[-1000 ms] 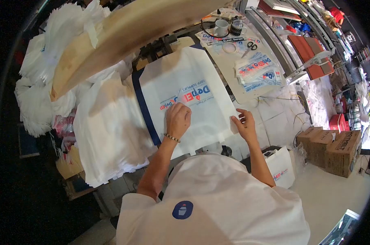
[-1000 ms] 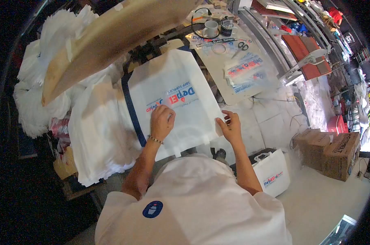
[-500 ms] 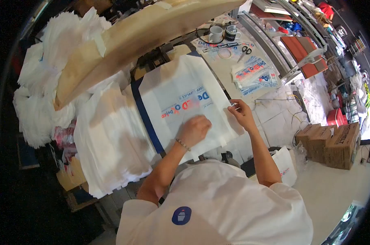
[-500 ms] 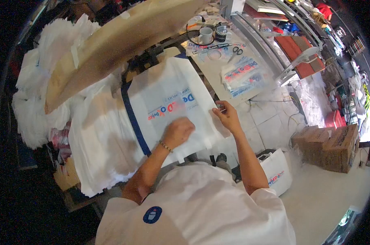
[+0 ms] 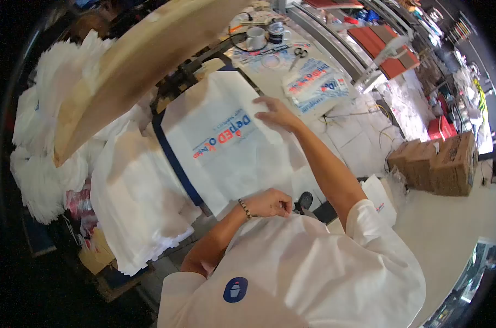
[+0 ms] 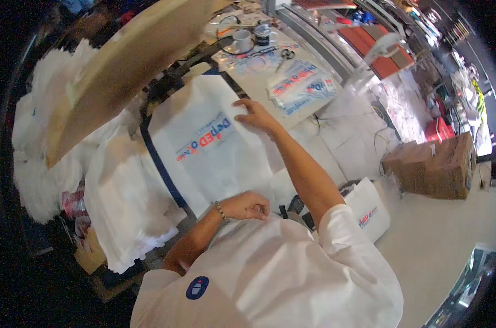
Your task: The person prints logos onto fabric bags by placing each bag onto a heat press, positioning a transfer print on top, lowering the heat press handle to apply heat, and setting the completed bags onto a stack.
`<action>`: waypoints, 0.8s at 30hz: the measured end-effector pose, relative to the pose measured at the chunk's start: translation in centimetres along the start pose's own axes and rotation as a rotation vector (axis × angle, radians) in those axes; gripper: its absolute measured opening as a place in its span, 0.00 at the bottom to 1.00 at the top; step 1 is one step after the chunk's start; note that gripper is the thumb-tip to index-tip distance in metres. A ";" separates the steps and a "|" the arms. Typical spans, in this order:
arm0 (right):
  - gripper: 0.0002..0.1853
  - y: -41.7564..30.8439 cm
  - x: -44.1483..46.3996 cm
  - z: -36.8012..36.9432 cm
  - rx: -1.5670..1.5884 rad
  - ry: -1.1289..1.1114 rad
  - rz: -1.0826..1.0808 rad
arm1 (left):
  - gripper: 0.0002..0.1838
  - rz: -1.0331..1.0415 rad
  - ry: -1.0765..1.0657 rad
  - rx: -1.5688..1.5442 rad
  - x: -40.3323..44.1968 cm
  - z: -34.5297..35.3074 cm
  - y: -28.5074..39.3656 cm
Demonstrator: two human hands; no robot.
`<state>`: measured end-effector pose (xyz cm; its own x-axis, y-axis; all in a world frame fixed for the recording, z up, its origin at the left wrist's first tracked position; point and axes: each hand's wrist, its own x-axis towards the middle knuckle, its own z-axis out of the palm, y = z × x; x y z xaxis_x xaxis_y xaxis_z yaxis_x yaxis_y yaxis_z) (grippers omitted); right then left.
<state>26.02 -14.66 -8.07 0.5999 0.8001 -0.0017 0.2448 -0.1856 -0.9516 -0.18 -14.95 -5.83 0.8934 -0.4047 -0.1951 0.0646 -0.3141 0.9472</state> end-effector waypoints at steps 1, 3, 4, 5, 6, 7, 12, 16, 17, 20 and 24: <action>0.20 -0.8 -0.4 -0.6 0.056 -0.125 -0.084 | 0.09 -0.021 -0.109 -0.040 0.7 0.9 -0.3; 0.21 -1.6 -3.2 -3.5 0.113 -0.191 -0.144 | 0.10 -0.059 -0.169 0.033 1.6 2.1 -0.1; 0.21 -1.5 -5.5 -5.7 0.173 -0.072 -0.129 | 0.12 -0.122 -0.101 0.075 1.9 2.9 -0.3; 0.22 -0.4 -8.5 -8.3 0.228 0.057 -0.105 | 0.14 -0.180 -0.044 0.112 2.4 3.8 -0.3; 0.25 1.6 -11.7 -11.3 0.168 0.162 -0.077 | 0.15 -0.218 -0.047 0.117 2.9 4.6 -0.4; 0.25 3.6 -15.9 -13.9 0.160 0.232 -0.036 | 0.17 -0.255 -0.047 0.128 3.3 5.3 -0.3; 0.34 9.9 -35.8 -20.6 0.322 0.823 0.149 | 0.16 -0.417 -0.018 0.060 7.0 7.5 2.7; 0.38 19.9 -46.4 -21.4 0.429 1.184 0.219 | 0.15 -0.448 -0.130 0.333 9.5 7.9 1.2; 0.38 22.2 -48.4 -20.8 0.528 1.355 0.208 | 0.16 -0.517 -0.113 0.322 9.7 7.9 0.9; 0.41 29.0 -53.7 -19.4 0.752 1.637 0.152 | 0.16 -0.580 -0.067 0.341 8.7 7.6 -2.1; 0.47 42.3 -59.9 -15.9 0.817 1.998 0.177 | 0.16 -0.769 -0.002 0.350 7.0 8.3 -1.0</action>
<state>12.57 -79.50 -43.29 0.4921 -0.7922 -0.3608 0.1455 0.4835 -0.8632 2.35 -24.58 -10.23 0.6563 0.0291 -0.7539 0.5127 -0.7504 0.4173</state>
